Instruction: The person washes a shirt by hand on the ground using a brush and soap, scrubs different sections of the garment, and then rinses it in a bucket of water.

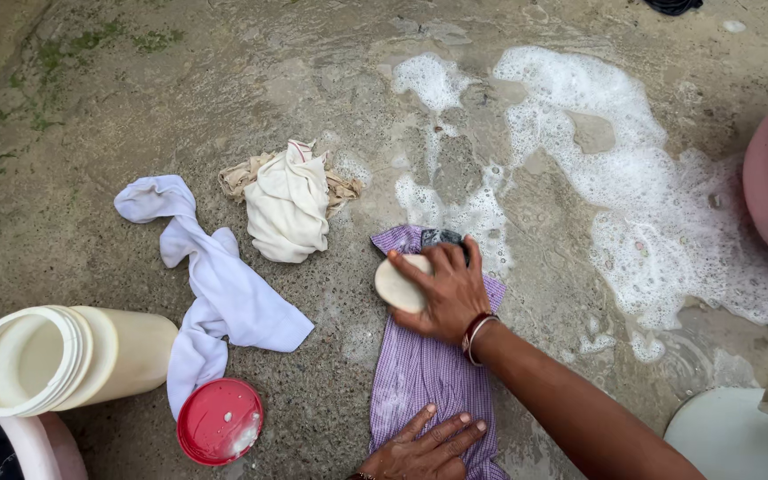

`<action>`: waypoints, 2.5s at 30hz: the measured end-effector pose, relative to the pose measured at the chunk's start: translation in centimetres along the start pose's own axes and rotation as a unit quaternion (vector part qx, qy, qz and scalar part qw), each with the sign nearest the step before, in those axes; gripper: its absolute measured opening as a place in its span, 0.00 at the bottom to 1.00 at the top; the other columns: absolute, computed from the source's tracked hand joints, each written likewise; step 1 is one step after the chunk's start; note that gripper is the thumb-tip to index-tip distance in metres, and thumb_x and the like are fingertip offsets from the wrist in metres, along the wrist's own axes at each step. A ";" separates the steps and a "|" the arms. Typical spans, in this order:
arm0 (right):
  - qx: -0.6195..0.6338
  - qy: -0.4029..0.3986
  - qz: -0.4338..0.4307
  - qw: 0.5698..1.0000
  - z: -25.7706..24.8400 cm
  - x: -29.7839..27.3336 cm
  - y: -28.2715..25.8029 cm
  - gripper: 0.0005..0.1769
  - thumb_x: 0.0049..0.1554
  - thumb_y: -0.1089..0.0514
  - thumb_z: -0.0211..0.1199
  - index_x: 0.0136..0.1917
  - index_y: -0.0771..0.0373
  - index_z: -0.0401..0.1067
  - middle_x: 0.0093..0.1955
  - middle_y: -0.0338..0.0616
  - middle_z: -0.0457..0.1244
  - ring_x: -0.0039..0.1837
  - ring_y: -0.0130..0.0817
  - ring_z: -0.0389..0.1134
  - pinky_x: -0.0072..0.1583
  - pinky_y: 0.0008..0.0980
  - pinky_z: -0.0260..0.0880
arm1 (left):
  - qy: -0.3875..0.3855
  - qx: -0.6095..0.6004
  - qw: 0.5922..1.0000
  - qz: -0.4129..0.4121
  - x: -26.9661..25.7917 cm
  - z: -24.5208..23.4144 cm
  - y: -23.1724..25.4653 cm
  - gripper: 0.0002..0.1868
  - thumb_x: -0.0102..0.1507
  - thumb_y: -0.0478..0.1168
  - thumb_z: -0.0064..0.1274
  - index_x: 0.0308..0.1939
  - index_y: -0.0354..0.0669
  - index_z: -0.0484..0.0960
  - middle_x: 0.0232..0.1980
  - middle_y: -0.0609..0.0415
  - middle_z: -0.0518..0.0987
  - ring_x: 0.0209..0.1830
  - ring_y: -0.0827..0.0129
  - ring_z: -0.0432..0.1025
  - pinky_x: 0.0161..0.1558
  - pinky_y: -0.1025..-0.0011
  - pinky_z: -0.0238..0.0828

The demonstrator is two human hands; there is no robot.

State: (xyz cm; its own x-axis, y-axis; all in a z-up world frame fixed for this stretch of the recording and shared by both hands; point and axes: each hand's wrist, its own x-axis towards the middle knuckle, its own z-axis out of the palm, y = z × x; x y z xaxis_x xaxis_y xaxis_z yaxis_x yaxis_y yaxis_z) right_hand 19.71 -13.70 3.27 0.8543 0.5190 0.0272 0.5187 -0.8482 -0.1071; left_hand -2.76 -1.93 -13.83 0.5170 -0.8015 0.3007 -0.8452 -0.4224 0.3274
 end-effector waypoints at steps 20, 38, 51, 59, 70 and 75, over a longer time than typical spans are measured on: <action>0.330 -0.067 0.485 0.807 -3.0 3.6 5.0 0.73 0.38 0.36 0.70 0.86 0.59 0.37 0.56 0.64 0.68 0.51 0.55 0.77 0.53 0.53 0.81 | -0.136 -0.055 0.989 0.002 4.4 -10.1 -0.2 0.17 0.68 0.49 0.40 0.47 0.42 0.77 0.84 0.49 0.49 0.86 0.61 0.39 0.78 0.46 0.29; 0.645 0.057 0.284 0.707 -11.5 -3.3 0.3 0.41 0.41 0.36 0.64 0.61 0.63 0.63 0.42 0.42 0.64 0.38 0.32 0.66 0.39 0.34 0.71 | 0.079 -0.140 0.885 -0.436 -3.1 -18.3 5.1 0.60 0.50 0.64 0.68 0.70 0.33 0.52 0.74 0.30 0.55 0.77 0.41 0.49 0.73 0.49 0.43; 0.756 0.286 0.135 0.572 -22.4 -3.2 -0.1 0.45 0.41 0.30 0.64 0.60 0.67 0.69 0.46 0.49 0.65 0.43 0.38 0.72 0.44 0.39 0.77 | -0.034 -0.304 0.838 -0.452 2.8 -17.0 11.4 0.51 0.49 0.47 0.68 0.69 0.28 0.60 0.50 0.32 0.81 0.50 0.43 0.77 0.54 0.56 0.76; 0.832 0.256 0.111 0.479 -20.5 -0.4 1.7 0.43 0.41 0.24 0.61 0.54 0.60 0.67 0.42 0.50 0.62 0.44 0.46 0.68 0.47 0.55 0.72 | 0.114 -0.404 0.763 -0.492 -7.9 -36.6 5.4 0.41 0.44 0.33 0.58 0.64 0.39 0.69 0.54 0.46 0.83 0.53 0.59 0.80 0.59 0.63 0.73; 0.530 0.059 0.536 0.654 -14.2 -6.5 9.7 0.25 0.50 0.29 0.54 0.41 0.51 0.68 0.35 0.39 0.62 0.38 0.36 0.62 0.44 0.46 0.61 | -0.193 -0.245 0.947 -0.083 4.8 -20.4 12.9 0.38 0.64 0.53 0.52 0.69 0.29 0.62 0.66 0.24 0.68 0.68 0.31 0.62 0.65 0.42 0.61; 0.401 0.053 0.480 0.778 -8.0 -11.9 3.5 0.46 0.44 0.38 0.63 0.67 0.63 0.54 0.38 0.59 0.67 0.33 0.50 0.71 0.33 0.46 0.75 | -0.091 -0.135 0.987 -0.017 4.5 -19.0 5.2 0.34 0.63 0.59 0.45 0.67 0.43 0.71 0.75 0.45 0.70 0.79 0.50 0.59 0.74 0.48 0.57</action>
State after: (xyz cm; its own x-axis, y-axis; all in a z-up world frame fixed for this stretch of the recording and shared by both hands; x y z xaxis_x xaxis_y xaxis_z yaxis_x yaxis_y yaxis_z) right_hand 11.64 -23.70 10.48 0.8557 -0.3609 -0.3709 -0.5113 -0.4792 -0.7134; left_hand -2.26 0.32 6.28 0.4911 -0.8617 0.1278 -0.7481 -0.3420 0.5686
